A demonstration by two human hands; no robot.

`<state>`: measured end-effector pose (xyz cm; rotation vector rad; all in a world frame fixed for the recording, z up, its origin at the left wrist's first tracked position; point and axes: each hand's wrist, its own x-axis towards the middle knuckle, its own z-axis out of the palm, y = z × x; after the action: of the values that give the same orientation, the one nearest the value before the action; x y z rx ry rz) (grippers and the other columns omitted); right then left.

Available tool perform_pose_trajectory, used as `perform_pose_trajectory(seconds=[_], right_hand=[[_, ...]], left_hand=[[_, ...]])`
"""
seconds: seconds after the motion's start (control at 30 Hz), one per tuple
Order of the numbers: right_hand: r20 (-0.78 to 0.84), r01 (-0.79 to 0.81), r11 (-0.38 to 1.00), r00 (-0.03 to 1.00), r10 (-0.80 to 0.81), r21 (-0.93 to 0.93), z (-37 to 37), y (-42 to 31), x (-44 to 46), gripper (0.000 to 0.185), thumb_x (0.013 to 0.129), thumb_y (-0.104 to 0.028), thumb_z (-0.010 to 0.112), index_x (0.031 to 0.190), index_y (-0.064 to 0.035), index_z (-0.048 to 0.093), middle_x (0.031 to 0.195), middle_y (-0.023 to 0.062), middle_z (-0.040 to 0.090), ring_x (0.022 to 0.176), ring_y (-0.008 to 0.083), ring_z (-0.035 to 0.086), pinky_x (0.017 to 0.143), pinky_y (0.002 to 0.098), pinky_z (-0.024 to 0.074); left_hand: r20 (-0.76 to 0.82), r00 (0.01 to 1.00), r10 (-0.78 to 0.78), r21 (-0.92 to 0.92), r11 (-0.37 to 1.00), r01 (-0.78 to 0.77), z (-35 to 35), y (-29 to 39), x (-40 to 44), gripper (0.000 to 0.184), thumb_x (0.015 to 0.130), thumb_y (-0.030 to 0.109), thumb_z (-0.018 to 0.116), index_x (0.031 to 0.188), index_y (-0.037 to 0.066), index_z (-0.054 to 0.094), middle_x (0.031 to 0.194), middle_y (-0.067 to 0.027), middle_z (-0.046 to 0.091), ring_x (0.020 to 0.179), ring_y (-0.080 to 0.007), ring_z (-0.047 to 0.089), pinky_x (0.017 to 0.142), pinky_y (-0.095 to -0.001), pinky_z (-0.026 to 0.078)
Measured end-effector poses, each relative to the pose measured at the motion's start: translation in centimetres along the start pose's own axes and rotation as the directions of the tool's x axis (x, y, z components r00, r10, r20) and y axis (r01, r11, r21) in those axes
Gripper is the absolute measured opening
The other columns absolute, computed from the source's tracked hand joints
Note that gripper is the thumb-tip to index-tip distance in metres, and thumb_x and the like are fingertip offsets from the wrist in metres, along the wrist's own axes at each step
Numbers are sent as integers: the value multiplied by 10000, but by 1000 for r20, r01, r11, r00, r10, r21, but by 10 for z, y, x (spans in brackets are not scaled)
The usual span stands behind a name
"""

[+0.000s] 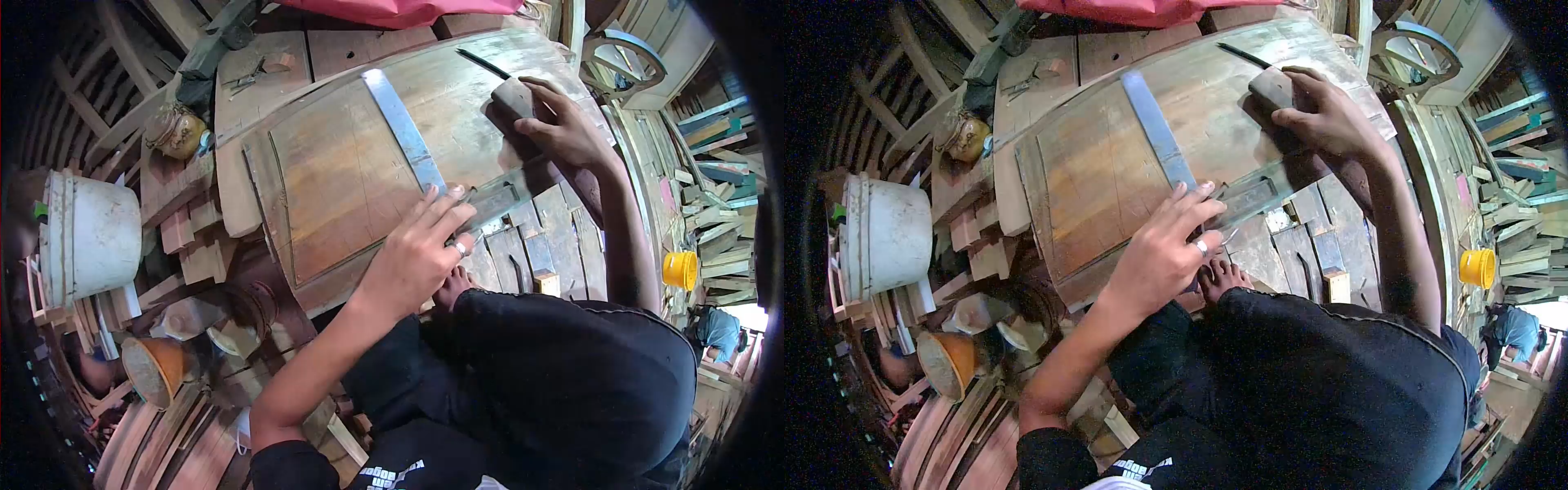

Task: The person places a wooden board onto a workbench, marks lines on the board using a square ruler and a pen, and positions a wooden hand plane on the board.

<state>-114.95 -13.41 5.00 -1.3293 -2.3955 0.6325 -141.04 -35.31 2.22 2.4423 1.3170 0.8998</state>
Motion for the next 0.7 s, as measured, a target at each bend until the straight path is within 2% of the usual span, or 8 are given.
perform_pose_trajectory(seconds=[0.1, 0.13, 0.3, 0.4, 0.47, 0.5, 0.6, 0.7], right_hand=[[3, -141, 988, 990, 141, 60, -10, -3, -2, 767, 891, -409, 811, 1523, -46, 572, 1507, 183, 619, 1339, 308, 633, 1139, 393, 471], [-18, -114, 991, 993, 116, 62, -10, 20, 1, 752, 904, -417, 806, 1528, -66, 577, 1459, 193, 654, 1330, 313, 640, 1119, 391, 480], [46, -282, 924, 959, 280, 258, -33, 39, -10, 691, 934, -368, 803, 1511, -50, 596, 1418, 115, 692, 1244, 195, 645, 1099, 354, 472], [-5, -299, 931, 952, 307, 208, -41, 52, -14, 692, 924, -362, 813, 1503, -48, 601, 1418, 119, 692, 1247, 196, 644, 1103, 348, 470], [9, -297, 945, 954, 298, 140, -47, 56, -16, 701, 915, -354, 821, 1505, -48, 598, 1427, 124, 689, 1261, 199, 641, 1113, 352, 466], [8, -295, 946, 955, 297, 137, -45, 64, -17, 701, 915, -354, 821, 1505, -48, 598, 1427, 124, 689, 1261, 199, 641, 1113, 352, 466], [-2, -203, 966, 978, 206, 157, -46, 69, -16, 722, 909, -350, 829, 1516, -45, 583, 1443, 135, 678, 1313, 218, 617, 1142, 365, 450], [-14, -133, 982, 991, 136, 132, -47, 80, -19, 769, 911, -384, 829, 1538, -34, 553, 1494, 143, 642, 1375, 248, 594, 1182, 381, 417]], left_hand=[[11, 1000, 29, -37, 999, -28, 3, -7, 12, 77, 919, 93, 687, 966, 33, 699, 1335, -126, 654, 1424, -355, 558, 1245, -541, 423], [15, 1000, 24, -91, 996, -23, 7, -11, 17, 73, 928, 87, 678, 969, 29, 694, 1350, -134, 648, 1407, -358, 573, 1241, -526, 431], [59, 998, 31, -200, 980, -18, 23, -23, 56, 82, 935, 64, 676, 1001, 17, 689, 1362, -160, 643, 1359, -370, 612, 1209, -483, 479], [50, 997, -52, -263, 963, 64, 42, -19, 85, 101, 935, 60, 695, 1024, 15, 710, 1343, -163, 651, 1292, -381, 648, 1168, -476, 512], [222, 975, 23, -258, 966, 36, 47, -19, 108, 117, 945, 68, 707, 1043, 17, 746, 1307, -162, 679, 1212, -354, 687, 1126, -451, 543], [218, 976, 23, -259, 965, 35, 50, -21, 116, 117, 945, 68, 707, 1043, 17, 746, 1307, -162, 679, 1212, -354, 687, 1126, -451, 543], [69, 989, 128, -532, 843, -72, 45, -33, 138, 146, 941, 173, 767, 1017, 54, 806, 1244, -151, 728, 1122, -321, 716, 1024, -403, 583], [-98, 980, 176, -288, 937, -197, 8, -60, 132, 155, 897, 194, 824, 991, 70, 818, 1188, -102, 744, 1072, -275, 725, 961, -404, 590]])
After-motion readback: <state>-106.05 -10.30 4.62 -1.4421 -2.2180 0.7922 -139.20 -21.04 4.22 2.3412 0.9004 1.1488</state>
